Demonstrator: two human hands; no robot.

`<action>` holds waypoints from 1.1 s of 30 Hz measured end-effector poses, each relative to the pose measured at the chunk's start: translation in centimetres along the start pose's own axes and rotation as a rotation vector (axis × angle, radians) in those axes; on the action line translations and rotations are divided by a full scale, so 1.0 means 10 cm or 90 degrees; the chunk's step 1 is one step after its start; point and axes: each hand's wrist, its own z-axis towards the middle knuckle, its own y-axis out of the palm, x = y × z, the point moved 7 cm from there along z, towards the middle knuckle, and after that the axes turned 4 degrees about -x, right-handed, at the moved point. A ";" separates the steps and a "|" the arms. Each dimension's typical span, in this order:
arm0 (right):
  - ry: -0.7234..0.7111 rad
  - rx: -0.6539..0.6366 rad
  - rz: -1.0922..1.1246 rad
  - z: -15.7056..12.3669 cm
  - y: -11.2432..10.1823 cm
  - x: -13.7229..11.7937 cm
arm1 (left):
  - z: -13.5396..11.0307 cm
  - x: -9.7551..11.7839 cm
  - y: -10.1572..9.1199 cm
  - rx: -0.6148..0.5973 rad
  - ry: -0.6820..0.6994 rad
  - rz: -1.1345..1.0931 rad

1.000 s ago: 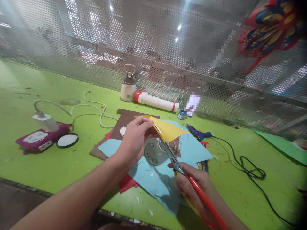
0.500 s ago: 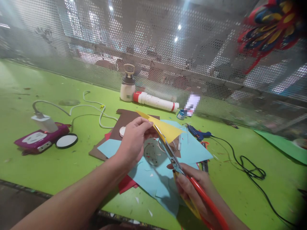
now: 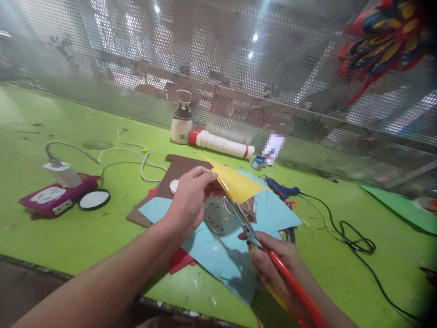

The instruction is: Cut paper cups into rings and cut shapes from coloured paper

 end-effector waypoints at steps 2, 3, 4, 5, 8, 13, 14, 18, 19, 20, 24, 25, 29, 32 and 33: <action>0.002 -0.002 0.002 0.00 0.00 -0.01 | 0.01 0.00 -0.01 -0.002 0.001 0.002; 0.003 -0.004 0.005 -0.01 0.00 -0.01 | 0.02 -0.01 -0.01 -0.005 -0.002 0.003; 0.004 -0.008 0.009 0.00 0.00 -0.02 | 0.02 -0.01 -0.02 -0.009 -0.006 0.003; 0.005 -0.011 0.014 0.00 0.00 -0.03 | 0.03 -0.02 -0.02 -0.013 -0.013 0.003; 0.013 -0.021 0.025 0.00 -0.02 -0.05 | 0.06 -0.03 -0.02 -0.029 -0.042 0.013; 0.027 -0.016 0.049 0.00 -0.02 -0.06 | 0.07 -0.02 -0.03 -0.047 -0.069 0.029; 0.029 -0.012 0.057 0.00 -0.02 -0.06 | 0.08 -0.02 -0.03 -0.050 -0.067 0.034; 0.029 -0.022 0.090 0.01 0.01 -0.05 | 0.09 -0.03 -0.03 -0.064 -0.062 0.056; 0.027 -0.031 0.097 0.00 0.02 -0.05 | 0.09 -0.03 -0.03 -0.066 -0.059 0.060; 0.025 -0.039 0.105 0.00 0.03 -0.05 | 0.09 -0.03 -0.03 -0.065 -0.056 0.064; 0.017 -0.063 0.134 -0.02 0.04 -0.06 | 0.09 -0.02 -0.03 -0.046 -0.052 0.071; 0.014 -0.067 0.140 -0.02 0.04 -0.06 | 0.08 -0.02 -0.03 -0.044 -0.052 0.071; 0.011 -0.069 0.163 0.00 0.05 -0.02 | 0.08 -0.03 -0.02 -0.050 -0.049 0.081; 0.015 -0.062 0.174 0.00 0.05 0.00 | 0.08 -0.03 -0.03 -0.044 -0.044 0.078; 0.016 -0.063 0.175 0.00 0.06 0.00 | 0.08 -0.03 -0.04 -0.039 -0.041 0.073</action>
